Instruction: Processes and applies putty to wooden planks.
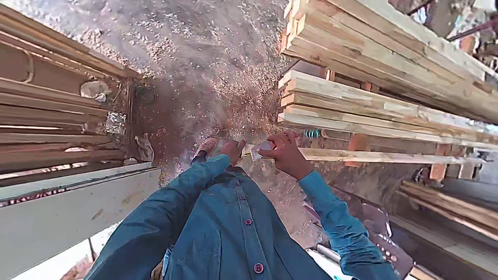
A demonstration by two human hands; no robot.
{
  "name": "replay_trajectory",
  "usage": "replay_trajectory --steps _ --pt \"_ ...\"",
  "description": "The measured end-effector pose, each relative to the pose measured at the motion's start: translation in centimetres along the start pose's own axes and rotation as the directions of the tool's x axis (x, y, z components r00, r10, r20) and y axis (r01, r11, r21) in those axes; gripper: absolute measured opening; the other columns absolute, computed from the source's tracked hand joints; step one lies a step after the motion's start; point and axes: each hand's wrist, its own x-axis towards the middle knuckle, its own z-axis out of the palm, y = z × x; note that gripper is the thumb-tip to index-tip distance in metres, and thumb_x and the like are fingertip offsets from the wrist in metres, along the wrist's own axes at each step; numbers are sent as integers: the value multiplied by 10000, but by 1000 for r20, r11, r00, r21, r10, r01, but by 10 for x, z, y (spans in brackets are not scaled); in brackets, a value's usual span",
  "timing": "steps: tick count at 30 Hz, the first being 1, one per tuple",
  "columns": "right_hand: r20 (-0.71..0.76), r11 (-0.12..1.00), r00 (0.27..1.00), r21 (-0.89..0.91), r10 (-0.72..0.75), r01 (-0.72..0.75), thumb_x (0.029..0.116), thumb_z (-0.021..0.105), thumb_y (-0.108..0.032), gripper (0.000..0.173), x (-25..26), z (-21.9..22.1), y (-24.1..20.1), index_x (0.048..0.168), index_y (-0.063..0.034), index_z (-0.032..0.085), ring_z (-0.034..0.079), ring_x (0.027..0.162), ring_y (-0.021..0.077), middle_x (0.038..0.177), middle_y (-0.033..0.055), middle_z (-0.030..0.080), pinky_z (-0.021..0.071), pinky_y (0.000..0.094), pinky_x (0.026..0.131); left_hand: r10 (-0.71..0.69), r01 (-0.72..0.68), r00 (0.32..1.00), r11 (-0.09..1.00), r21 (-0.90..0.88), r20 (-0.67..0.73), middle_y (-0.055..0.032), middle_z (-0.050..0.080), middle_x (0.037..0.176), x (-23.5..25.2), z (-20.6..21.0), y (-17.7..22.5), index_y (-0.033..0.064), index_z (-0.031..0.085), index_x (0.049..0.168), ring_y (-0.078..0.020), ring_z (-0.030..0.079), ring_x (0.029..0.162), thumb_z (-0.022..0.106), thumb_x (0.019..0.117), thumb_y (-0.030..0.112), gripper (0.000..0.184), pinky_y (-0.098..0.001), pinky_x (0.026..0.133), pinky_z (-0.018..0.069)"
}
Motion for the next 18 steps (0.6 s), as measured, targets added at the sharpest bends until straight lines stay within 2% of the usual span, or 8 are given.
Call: replay_trajectory --steps 2,4,8,10,13,16,18 --pt "84 992 994 -93 -72 80 806 749 -33 528 13 4 1 1190 -395 759 573 1215 397 1230 167 653 314 691 1103 0 0 1000 1000 -20 14 -323 669 1027 2 -1 -2 -88 664 1042 -469 664 1028 229 1108 551 776 -681 916 482" --pt "141 977 982 -156 -124 146 810 750 -47 526 23 10 2 1198 -401 749 565 1207 402 1231 175 648 285 681 1117 3 -3 1000 1000 -28 6 -320 670 1024 3 -1 -2 -91 665 1034 -465 663 1026 236 1108 549 774 -674 921 480" --pt "141 938 966 -244 -216 246 840 760 -73 438 30 17 4 1171 -362 752 578 1210 399 1203 180 662 286 652 1146 3 -3 1000 1000 -3 -19 -326 671 1052 4 1 -3 -91 665 1054 -473 663 1054 237 1106 553 775 -682 933 480" --pt "156 915 961 -303 -227 265 882 735 -101 370 27 17 14 1173 -331 744 581 1226 407 1238 196 653 306 647 1144 12 -12 1000 1000 14 -21 -333 668 1083 3 1 -3 -94 665 1069 -476 657 1087 241 1105 553 775 -686 958 474" --pt "207 908 966 -357 -153 221 920 716 -138 326 11 12 33 1199 -303 745 564 1250 438 1291 239 627 311 661 1135 28 -27 1000 998 52 -14 -332 670 1109 -1 -2 -1 -92 667 1083 -474 651 1119 227 1111 537 768 -682 980 467" --pt "196 934 980 -344 -30 98 868 749 -72 358 -18 4 51 1160 -277 760 559 1269 468 1305 258 629 325 678 1117 20 -21 1000 996 88 5 -341 663 1120 -4 -6 6 -99 661 1105 -480 650 1116 220 1115 530 768 -679 974 468" --pt "194 937 978 -348 78 -6 859 754 -55 318 -39 -4 58 1111 -246 780 546 1277 487 1275 275 637 322 679 1133 0 -3 1000 994 108 29 -336 669 1101 -8 -9 12 -99 666 1087 -467 661 1088 220 1119 523 766 -669 961 470"
